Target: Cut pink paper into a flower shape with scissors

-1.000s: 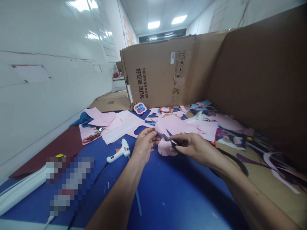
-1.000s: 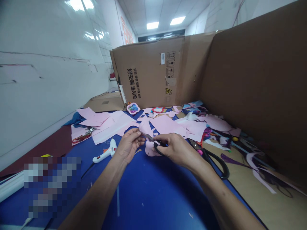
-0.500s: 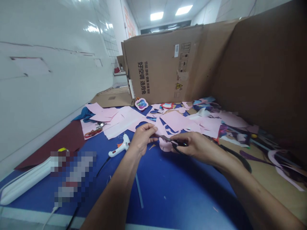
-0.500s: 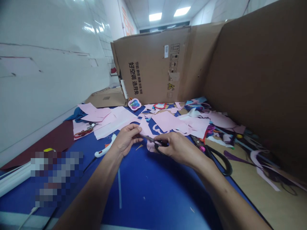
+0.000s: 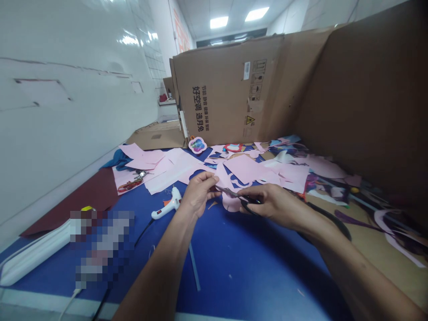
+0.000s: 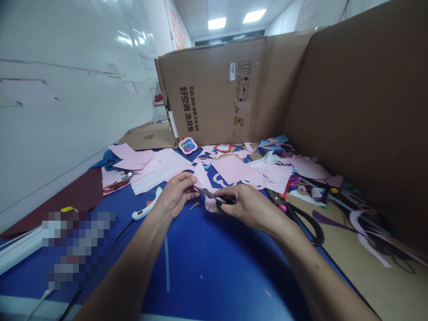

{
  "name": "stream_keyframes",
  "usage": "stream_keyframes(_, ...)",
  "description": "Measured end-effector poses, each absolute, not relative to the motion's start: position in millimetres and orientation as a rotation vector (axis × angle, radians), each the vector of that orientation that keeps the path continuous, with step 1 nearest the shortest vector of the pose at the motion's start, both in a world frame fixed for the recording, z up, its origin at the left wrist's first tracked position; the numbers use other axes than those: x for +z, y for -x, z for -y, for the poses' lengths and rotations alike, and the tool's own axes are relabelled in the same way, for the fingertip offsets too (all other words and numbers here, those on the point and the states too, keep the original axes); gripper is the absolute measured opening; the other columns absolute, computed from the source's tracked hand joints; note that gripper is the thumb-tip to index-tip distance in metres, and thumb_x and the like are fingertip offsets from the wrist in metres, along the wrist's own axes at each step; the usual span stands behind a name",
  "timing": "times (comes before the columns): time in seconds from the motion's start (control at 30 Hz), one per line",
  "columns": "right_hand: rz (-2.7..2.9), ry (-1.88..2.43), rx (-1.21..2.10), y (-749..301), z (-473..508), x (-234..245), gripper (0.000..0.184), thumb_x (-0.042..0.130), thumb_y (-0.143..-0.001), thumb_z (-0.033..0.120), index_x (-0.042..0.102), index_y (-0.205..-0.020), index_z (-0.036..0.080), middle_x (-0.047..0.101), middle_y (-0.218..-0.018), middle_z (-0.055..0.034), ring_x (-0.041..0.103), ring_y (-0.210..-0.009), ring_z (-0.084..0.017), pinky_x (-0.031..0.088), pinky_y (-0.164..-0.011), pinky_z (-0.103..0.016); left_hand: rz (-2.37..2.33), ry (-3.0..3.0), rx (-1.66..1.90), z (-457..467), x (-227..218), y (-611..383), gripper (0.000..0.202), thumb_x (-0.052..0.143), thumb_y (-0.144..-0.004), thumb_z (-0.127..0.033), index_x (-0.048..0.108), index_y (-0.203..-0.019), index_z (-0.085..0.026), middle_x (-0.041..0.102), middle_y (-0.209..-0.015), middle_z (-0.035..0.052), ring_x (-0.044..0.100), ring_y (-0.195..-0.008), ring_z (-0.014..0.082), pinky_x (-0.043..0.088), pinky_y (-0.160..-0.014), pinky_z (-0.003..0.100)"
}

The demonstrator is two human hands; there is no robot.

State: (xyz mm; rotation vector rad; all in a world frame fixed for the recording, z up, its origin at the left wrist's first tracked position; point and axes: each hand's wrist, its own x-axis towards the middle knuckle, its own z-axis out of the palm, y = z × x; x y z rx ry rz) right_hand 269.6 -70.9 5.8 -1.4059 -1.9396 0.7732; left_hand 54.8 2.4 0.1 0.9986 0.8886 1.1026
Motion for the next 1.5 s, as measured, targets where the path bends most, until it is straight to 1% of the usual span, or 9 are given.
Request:
stream_keyframes(0.17,1.931,1.393,0.785,-270.3,70.3,5.1,0.036,0.073,-0.084,0.031,0.083,-0.117,0.023,0.082,-0.096,-0.0048,0.07,-0.083,-0.024,0.051,-0.071,-0.029,-0.866,-0.969,1.104,-2.0,-1.1,-55.8,0.019,0.082,-0.071,-0.023,0.065,-0.077,-0.017,0.067,-0.073,0.0021,0.064,-0.063,0.0131,0.056,-0.057,0.025)
stream_keyframes(0.37,1.828,1.356,0.882,-272.3,64.9,-0.5,0.035,0.073,-0.084,0.033,0.083,-0.116,0.023,0.079,-0.086,-0.0024,0.067,-0.075,-0.022,0.05,-0.066,-0.029,-0.811,-0.925,1.113,-1.7,1.1,-55.8,0.02,0.077,-0.079,-0.026,0.066,-0.094,-0.017,0.069,-0.078,0.0034,0.069,-0.063,0.0153,0.057,-0.059,0.026)
stream_keyframes(0.47,1.793,1.345,0.912,-273.8,62.1,-1.4,0.032,0.074,-0.083,0.035,0.084,-0.111,0.022,0.077,-0.08,-0.0019,0.065,-0.071,-0.02,0.049,-0.064,-0.028,-0.808,-0.903,1.139,-2.1,0.6,-56.2,0.017,0.072,-0.081,-0.021,0.064,-0.095,-0.017,0.069,-0.077,0.0044,0.072,-0.064,0.0175,0.058,-0.06,0.027)
stream_keyframes(0.57,1.77,1.351,0.916,-274.5,60.6,-1.7,0.035,0.074,-0.082,0.037,0.084,-0.112,0.021,0.075,-0.078,-0.0023,0.063,-0.07,-0.019,0.047,-0.062,-0.028,-0.83,-0.91,1.113,-1.9,-2.0,-57.6,0.017,0.069,-0.08,-0.013,0.063,-0.096,-0.016,0.072,-0.08,0.0071,0.073,-0.066,0.0174,0.058,-0.062,0.027)
stream_keyframes(0.67,1.783,1.369,0.909,-274.1,60.9,-1.9,0.04,0.072,-0.085,0.038,0.082,-0.119,0.02,0.073,-0.078,-0.0024,0.06,-0.07,-0.019,0.044,-0.062,-0.028,-0.85,-0.939,1.053,-0.4,-4.4,-59.8,0.013,0.07,-0.081,-0.012,0.064,-0.092,-0.015,0.074,-0.082,0.0095,0.072,-0.066,0.016,0.057,-0.061,0.025)
stream_keyframes(0.8,1.836,1.38,0.861,-271.8,64.2,0.9,0.039,0.068,-0.088,0.037,0.08,-0.122,0.022,0.071,-0.079,-0.0009,0.057,-0.07,-0.017,0.042,-0.062,-0.028,-0.887,-0.948,1.019,1.8,-4.6,-62.8,0.007,0.072,-0.083,-0.015,0.065,-0.082,-0.015,0.072,-0.076,0.0067,0.07,-0.063,0.0135,0.053,-0.057,0.021)
stream_keyframes(1.07,1.877,1.397,0.678,-265.3,69.5,7.7,0.036,0.068,-0.086,0.028,0.08,-0.12,0.023,0.08,-0.099,-0.0049,0.067,-0.087,-0.023,0.049,-0.075,-0.03,-0.881,-0.963,1.051,3.1,-6.6,-66.5,0.009,0.075,-0.078,-0.018,0.067,-0.077,-0.015,0.072,-0.073,0.0071,0.067,-0.063,0.0123,0.052,-0.06,0.022)
stream_keyframes(1.2,1.88,1.42,0.63,-264.6,69.3,6.8,0.033,0.068,-0.087,0.029,0.081,-0.117,0.025,0.08,-0.098,-0.0038,0.069,-0.086,-0.023,0.049,-0.074,-0.029,-0.847,-0.93,1.064,4.3,-8.5,-68.4,0.013,0.078,-0.074,-0.02,0.066,-0.078,-0.015,0.072,-0.073,0.0059,0.067,-0.065,0.0129,0.052,-0.062,0.023)
stream_keyframes(1.5,1.897,1.405,0.655,-264.7,68.4,4.9,0.036,0.066,-0.09,0.03,0.079,-0.123,0.025,0.079,-0.094,-0.0021,0.067,-0.082,-0.022,0.047,-0.07,-0.029,-0.817,-0.897,1.082,6.3,-10.9,-71.7,0.015,0.078,-0.072,-0.02,0.065,-0.078,-0.016,0.07,-0.071,0.0047,0.066,-0.065,0.013,0.05,-0.062,0.023)
